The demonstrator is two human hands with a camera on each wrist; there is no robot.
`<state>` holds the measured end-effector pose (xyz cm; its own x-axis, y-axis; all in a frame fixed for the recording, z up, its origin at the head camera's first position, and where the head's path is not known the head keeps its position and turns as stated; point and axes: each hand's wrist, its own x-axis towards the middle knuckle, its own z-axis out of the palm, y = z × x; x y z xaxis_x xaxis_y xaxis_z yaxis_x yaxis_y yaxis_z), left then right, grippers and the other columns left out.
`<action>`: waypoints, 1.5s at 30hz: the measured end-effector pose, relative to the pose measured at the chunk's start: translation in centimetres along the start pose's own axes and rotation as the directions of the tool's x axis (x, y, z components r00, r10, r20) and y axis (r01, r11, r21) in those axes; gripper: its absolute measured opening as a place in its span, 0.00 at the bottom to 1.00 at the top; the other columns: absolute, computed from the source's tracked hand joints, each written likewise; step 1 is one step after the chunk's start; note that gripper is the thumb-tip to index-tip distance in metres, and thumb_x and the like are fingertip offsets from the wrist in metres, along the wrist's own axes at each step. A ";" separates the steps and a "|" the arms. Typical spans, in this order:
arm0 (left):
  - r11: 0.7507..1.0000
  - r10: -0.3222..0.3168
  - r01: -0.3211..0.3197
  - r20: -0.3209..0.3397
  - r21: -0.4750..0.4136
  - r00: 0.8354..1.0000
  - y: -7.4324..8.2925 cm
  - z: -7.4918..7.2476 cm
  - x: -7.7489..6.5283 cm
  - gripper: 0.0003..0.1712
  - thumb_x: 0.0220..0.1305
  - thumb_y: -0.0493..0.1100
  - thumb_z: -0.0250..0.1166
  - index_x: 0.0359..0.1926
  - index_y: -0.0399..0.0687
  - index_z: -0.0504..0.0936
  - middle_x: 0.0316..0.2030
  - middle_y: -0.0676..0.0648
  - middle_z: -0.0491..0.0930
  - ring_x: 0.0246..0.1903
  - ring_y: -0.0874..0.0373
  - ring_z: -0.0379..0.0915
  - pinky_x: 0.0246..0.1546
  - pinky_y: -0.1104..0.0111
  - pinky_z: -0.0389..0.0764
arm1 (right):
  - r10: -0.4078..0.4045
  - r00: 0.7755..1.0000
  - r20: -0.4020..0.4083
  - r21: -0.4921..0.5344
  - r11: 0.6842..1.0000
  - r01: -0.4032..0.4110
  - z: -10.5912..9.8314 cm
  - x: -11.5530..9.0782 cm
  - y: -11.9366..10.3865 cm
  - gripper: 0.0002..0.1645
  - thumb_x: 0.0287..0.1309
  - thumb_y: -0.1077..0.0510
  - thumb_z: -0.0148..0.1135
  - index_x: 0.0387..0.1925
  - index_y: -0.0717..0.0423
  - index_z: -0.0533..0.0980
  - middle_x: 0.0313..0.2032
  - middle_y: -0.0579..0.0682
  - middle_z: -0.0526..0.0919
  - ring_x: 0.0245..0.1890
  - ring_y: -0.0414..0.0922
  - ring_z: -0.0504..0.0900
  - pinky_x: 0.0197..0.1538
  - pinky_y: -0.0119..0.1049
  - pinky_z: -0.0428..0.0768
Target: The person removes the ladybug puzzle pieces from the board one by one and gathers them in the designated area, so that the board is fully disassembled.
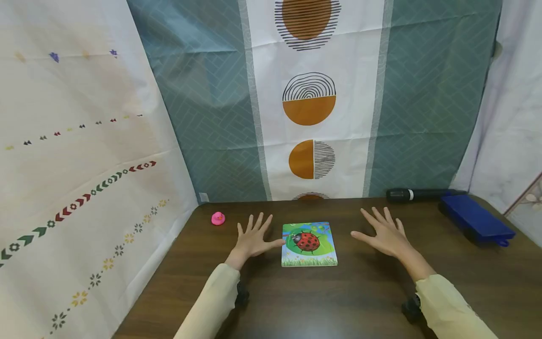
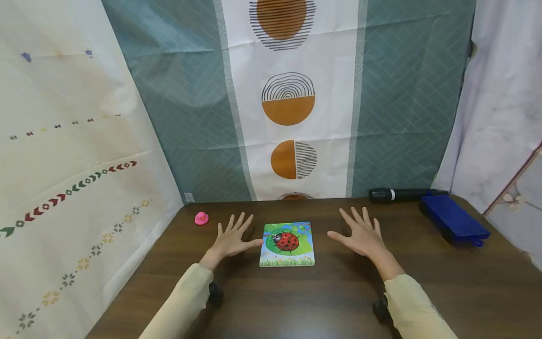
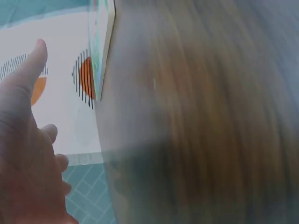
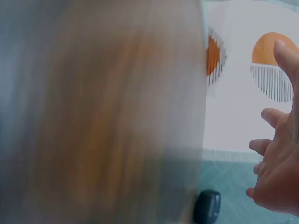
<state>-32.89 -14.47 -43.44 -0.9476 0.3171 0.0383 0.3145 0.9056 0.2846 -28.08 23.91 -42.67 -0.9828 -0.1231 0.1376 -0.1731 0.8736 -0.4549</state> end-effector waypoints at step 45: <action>0.877 0.058 -0.129 -0.165 -0.462 0.985 1.3 5.8 2.3 0.39 0.59 0.50 0.69 0.67 0.36 0.70 0.70 0.40 0.66 0.74 0.38 0.53 0.73 0.36 0.39 | 0.041 0.989 -0.141 0.470 0.882 0.030 13.5 8.1 -11.2 0.24 0.58 0.58 0.67 0.56 0.60 0.77 0.61 0.62 0.67 0.52 0.57 0.77 0.47 0.52 0.80</action>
<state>-34.32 -10.89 -48.56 -0.9240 0.3181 0.2121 0.3724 0.6233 0.6877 -34.92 6.72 -48.35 -0.9702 -0.0198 0.2414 -0.2128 0.5452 -0.8108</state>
